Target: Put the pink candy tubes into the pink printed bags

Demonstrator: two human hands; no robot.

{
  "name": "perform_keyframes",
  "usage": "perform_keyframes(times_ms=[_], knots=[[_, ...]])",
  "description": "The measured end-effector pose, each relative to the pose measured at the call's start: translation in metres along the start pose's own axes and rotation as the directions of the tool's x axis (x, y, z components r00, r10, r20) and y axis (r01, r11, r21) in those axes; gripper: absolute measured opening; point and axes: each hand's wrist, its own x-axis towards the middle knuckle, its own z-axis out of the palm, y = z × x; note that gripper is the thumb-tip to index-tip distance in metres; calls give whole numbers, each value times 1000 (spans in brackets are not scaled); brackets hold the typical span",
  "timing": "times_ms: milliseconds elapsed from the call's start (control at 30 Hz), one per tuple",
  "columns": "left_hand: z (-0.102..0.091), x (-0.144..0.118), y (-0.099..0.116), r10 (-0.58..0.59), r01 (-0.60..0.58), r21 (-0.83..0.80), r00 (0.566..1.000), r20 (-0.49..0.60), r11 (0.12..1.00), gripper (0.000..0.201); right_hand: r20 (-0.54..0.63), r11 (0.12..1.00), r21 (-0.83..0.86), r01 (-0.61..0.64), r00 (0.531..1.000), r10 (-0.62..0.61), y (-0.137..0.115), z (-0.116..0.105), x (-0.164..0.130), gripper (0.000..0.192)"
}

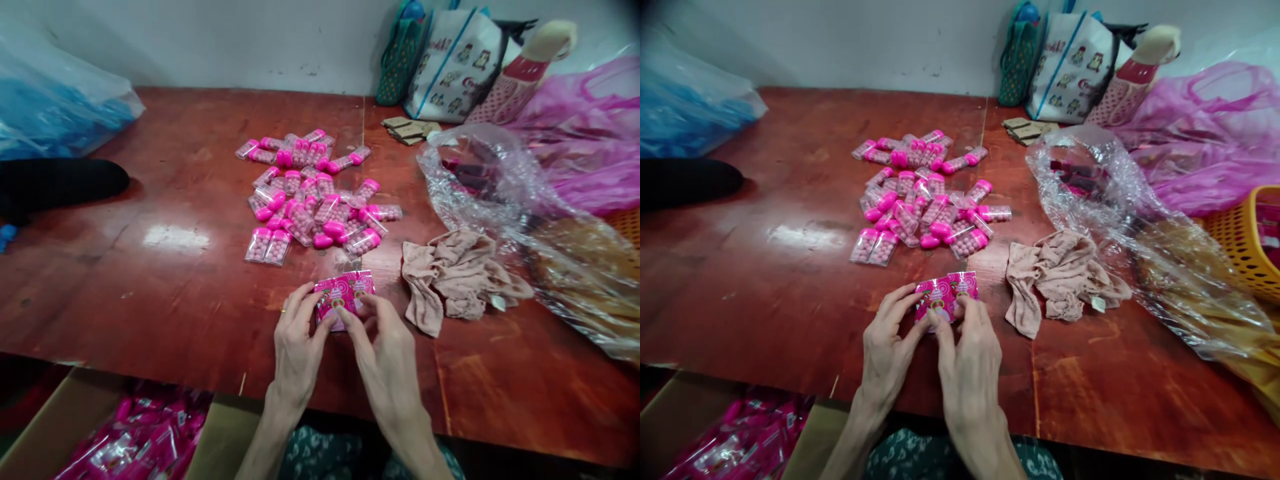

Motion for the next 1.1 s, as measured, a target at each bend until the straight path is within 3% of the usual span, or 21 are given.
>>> perform_keyframes(times_ms=[133,200,267,300,367,467,533,600,633,667,733,800,867,933,1000,1067,1100], knots=[[1,1,1,-23,23,-24,1000,7,999,28,22,990,-131,-43,999,46,1,-1,27,31],[1,2,1,-45,45,-36,999,9,998,29,-101,958,-287,-8,995,-22,9,-15,32,38],[1,3,0,-59,60,-51,998,7,997,28,-247,852,-521,-50,964,-95,25,-31,40,50],[1,2,-1,-64,64,-64,998,0,996,27,-257,797,-600,-77,961,-101,35,-38,44,47],[-1,1,0,-61,56,-92,997,-56,994,25,-202,772,-632,-66,976,-81,54,-45,51,36],[-3,-5,11,-6,-16,-100,975,-222,995,25,-180,800,-595,-72,983,-46,68,-46,51,36],[1,-9,27,21,-58,-159,974,-226,986,24,-163,820,-567,-76,986,-21,66,-46,45,42],[12,-8,48,-49,39,-339,999,-20,940,22,-151,860,-505,-69,988,-9,57,-50,37,49],[19,-6,58,-136,179,-430,982,128,885,24,-138,891,-451,-52,990,-12,51,-54,35,50],[28,-3,67,-205,319,-495,940,272,808,28,-106,925,-379,-23,994,-18,46,-59,33,49],[45,6,80,-218,506,-583,842,493,636,27,17,977,-209,41,999,-38,37,-68,32,43],[59,14,86,-208,575,-640,804,557,509,29,170,992,-87,90,983,-74,32,-77,33,38],[67,18,87,-224,589,-674,802,553,446,30,255,994,-65,84,965,-65,32,-86,34,36],[67,19,87,-241,550,-657,829,505,516,32,201,992,-120,41,979,-16,33,-95,33,32],[59,18,85,-225,453,-553,874,431,700,34,3,975,-222,-27,1000,29,29,-102,31,28],[44,15,81,-183,323,-401,919,349,857,36,-245,946,-313,-77,969,-2,20,-101,28,28],[35,14,77,-172,273,-346,940,295,898,34,-310,941,-329,-77,950,-31,14,-96,27,27]])
